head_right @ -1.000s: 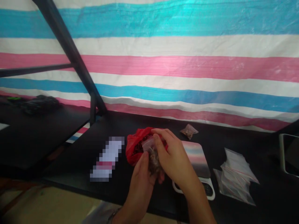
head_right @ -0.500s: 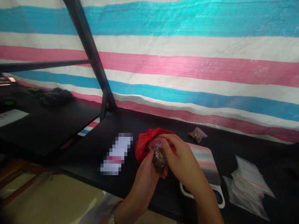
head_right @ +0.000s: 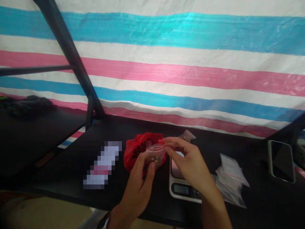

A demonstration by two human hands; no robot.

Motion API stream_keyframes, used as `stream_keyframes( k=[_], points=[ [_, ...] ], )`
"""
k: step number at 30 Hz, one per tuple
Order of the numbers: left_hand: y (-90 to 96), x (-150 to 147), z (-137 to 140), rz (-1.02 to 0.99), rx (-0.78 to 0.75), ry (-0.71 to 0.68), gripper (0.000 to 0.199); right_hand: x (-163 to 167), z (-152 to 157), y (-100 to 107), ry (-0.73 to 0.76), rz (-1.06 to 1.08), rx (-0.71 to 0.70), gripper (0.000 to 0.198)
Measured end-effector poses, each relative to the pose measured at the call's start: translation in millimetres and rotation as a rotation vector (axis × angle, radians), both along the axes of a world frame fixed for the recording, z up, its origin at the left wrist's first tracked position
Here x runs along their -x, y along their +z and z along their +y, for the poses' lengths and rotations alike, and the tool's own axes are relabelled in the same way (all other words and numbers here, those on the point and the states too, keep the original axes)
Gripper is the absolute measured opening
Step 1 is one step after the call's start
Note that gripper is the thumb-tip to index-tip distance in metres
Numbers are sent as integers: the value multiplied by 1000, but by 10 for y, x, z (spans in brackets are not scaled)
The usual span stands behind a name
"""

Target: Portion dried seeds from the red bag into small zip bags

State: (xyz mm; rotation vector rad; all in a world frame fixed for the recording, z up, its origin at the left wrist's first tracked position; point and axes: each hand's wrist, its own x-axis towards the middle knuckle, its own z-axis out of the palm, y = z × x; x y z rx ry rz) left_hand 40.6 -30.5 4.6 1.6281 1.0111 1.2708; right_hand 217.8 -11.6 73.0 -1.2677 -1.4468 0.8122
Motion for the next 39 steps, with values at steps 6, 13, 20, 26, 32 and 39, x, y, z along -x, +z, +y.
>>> stream_keyframes(
  k=[6, 13, 20, 26, 32, 39],
  points=[
    [-57, -28, -18, 12, -38, 199, 34, -413, -64, 63, -221, 47, -45, 38],
    [-45, 18, 14, 75, -132, 260, 29, -1035, 15, -368, -308, -138, 49, 23],
    [-27, 28, 17, 102, -256, 239, 23, -1288, -23, -487, -473, -331, -31, 27],
    [-51, 34, -8, 112, -377, 216, 20, -1369, -37, -530, -534, -376, 2, 33],
    [-70, 63, -29, 104, -401, 184, 22, -1337, -24, -584, -479, -426, -59, 34],
    [-73, 93, -45, 102, -443, 173, 25, -1294, 40, -652, -427, -539, -115, 31]
  ],
)
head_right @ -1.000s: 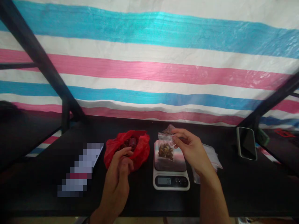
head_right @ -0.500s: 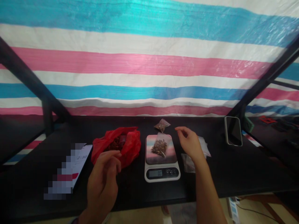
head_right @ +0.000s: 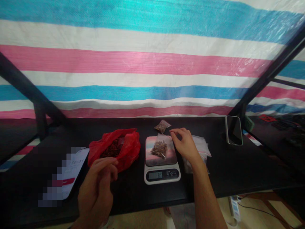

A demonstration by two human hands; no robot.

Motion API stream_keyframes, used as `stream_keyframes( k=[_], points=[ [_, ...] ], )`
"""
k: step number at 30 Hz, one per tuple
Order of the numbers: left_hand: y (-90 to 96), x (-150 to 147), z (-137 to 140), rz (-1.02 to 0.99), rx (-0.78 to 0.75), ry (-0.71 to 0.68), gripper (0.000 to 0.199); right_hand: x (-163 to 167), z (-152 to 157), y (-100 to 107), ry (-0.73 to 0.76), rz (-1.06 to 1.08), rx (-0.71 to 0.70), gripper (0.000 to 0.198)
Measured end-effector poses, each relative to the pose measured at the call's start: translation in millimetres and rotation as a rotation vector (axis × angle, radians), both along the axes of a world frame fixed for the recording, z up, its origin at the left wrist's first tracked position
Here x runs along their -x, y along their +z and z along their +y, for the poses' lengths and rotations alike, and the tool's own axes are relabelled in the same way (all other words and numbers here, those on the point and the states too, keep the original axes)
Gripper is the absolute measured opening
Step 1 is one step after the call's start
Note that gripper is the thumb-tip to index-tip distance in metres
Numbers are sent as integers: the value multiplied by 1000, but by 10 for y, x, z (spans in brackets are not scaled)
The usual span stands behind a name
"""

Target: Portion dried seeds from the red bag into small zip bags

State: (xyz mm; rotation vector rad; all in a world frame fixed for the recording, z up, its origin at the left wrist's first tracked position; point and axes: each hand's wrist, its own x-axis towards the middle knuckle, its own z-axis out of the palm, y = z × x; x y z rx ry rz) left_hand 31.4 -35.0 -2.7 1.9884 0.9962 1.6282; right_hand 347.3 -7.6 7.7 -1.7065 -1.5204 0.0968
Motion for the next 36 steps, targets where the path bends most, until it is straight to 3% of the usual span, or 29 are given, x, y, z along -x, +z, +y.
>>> stream_keyframes(
  k=[15, 20, 24, 27, 30, 36],
  points=[
    [-112, 160, 14, 21, 0, 35, 24, 150, -22, -16, -24, -101, 145, 19],
    [-139, 153, -5, 18, 22, 53, 23, 154, -27, 9, 46, -47, 174, 20],
    [-96, 131, -23, 0, 25, 39, 20, 197, 3, -19, -28, -46, 162, 22],
    [12, 50, -13, -48, 136, -22, 16, 242, 4, 14, -41, -46, 202, 18],
    [145, -67, 18, -89, 292, -163, 32, 316, -72, 191, 91, 43, 179, 14],
    [228, -140, 22, -194, 571, -495, 51, 816, -390, 807, 625, 139, 200, 15]
  ],
)
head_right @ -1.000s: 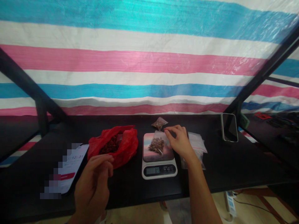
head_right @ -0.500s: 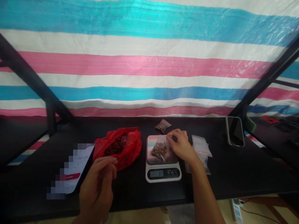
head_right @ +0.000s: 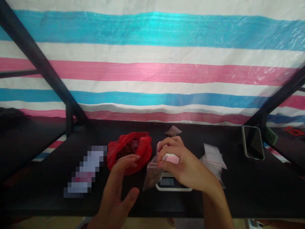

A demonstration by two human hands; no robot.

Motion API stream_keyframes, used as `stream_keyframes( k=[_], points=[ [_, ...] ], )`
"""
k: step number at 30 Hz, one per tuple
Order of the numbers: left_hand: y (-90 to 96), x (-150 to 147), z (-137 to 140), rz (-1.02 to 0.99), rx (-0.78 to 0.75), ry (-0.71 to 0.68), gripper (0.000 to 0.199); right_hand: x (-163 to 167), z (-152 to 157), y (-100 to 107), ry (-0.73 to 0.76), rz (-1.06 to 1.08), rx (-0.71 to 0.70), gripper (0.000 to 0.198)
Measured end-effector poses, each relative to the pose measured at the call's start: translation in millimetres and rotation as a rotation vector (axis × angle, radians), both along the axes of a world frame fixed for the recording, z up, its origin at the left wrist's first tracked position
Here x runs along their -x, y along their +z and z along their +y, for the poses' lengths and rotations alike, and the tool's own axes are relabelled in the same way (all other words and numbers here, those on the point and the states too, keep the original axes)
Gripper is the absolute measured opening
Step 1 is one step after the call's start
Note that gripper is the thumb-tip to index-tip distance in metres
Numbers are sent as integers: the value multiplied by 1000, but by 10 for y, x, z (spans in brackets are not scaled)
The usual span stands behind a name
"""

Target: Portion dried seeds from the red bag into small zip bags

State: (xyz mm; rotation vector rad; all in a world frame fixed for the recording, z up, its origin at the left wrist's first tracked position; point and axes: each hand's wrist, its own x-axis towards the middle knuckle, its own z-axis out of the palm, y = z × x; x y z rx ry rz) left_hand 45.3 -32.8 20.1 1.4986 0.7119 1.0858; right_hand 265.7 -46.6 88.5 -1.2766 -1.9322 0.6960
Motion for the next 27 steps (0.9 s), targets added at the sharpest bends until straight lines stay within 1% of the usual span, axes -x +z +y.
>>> stream_keyframes(
  k=[2, 4, 6, 7, 9, 11, 13, 15, 17, 20, 23, 27],
  points=[
    [-31, 29, -17, -55, 97, -110, 59, 253, -54, 124, 101, 34, -10, 17],
    [-64, 63, -28, -106, 199, -219, 60, 499, -42, 168, 150, 56, -15, 16],
    [-78, 100, -26, -131, 281, -300, 54, 713, 41, 142, 125, 86, -53, 14],
    [-74, 123, -23, -134, 301, -307, 49, 803, 107, 106, 94, 101, -83, 12],
    [-52, 183, -18, -104, 294, -260, 43, 947, 276, -7, 0, 110, -151, 14],
    [-21, 266, -23, -27, 267, -172, 38, 1042, 471, -168, -107, 11, -185, 16],
    [1, 366, -37, 73, 264, -104, 33, 1093, 652, -355, -183, -177, -156, 15],
    [8, 467, -52, 147, 265, -51, 28, 1115, 786, -531, -205, -347, -99, 15],
    [8, 553, -57, 191, 246, -21, 22, 1116, 859, -659, -220, -424, -63, 16],
    [21, 639, -45, 209, 215, -17, 17, 1087, 882, -730, -228, -448, -58, 18],
    [53, 679, -34, 208, 216, -26, 16, 1029, 874, -709, -213, -448, -53, 17],
    [94, 704, -67, 203, 229, -43, 15, 962, 900, -689, -240, -340, -29, 15]
  ],
)
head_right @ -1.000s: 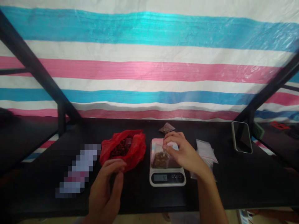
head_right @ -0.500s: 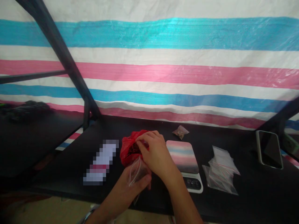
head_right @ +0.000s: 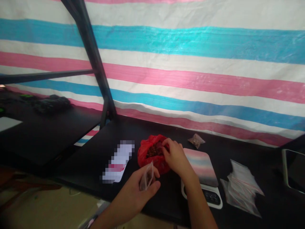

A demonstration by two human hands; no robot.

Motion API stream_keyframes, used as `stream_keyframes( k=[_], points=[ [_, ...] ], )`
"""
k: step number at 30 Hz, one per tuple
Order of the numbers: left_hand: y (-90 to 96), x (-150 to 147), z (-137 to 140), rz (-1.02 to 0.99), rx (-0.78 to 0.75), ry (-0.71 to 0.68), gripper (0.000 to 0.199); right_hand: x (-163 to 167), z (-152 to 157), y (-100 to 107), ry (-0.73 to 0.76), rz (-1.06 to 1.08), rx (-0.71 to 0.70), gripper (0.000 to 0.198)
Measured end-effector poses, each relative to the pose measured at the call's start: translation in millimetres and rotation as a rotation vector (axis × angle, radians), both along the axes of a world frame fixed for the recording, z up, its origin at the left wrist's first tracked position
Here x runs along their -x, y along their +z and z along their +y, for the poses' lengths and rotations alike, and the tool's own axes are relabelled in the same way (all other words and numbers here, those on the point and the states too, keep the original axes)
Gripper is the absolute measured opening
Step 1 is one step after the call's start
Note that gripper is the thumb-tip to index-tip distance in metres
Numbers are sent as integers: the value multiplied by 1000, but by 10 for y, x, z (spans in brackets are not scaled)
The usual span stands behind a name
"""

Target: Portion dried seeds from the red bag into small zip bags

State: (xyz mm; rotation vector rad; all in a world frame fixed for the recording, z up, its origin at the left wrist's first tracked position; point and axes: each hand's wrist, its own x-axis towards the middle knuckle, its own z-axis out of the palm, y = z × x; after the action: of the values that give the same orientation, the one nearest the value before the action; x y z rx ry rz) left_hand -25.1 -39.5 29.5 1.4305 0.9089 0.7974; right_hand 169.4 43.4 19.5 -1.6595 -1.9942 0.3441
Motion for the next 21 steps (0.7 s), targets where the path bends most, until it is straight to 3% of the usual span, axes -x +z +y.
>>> stream_keyframes(
  k=[8, 11, 14, 17, 21],
  points=[
    [5, 80, -46, 8, 3, 18, 13, 4, 57, -33, 61, 128, 55, 9],
    [-7, 97, -25, 26, -12, 22, 14, 3, 98, -53, 63, 188, 56, 22],
    [-26, 99, -5, 33, -19, 37, 14, -17, 160, -58, 99, 114, 50, 30],
    [-61, 97, -6, 48, -15, 55, 12, -50, 198, -48, 143, 35, 91, 27],
    [-119, 90, -26, 136, -26, 98, 12, -82, 171, -36, 140, 123, 113, 15]
  ],
)
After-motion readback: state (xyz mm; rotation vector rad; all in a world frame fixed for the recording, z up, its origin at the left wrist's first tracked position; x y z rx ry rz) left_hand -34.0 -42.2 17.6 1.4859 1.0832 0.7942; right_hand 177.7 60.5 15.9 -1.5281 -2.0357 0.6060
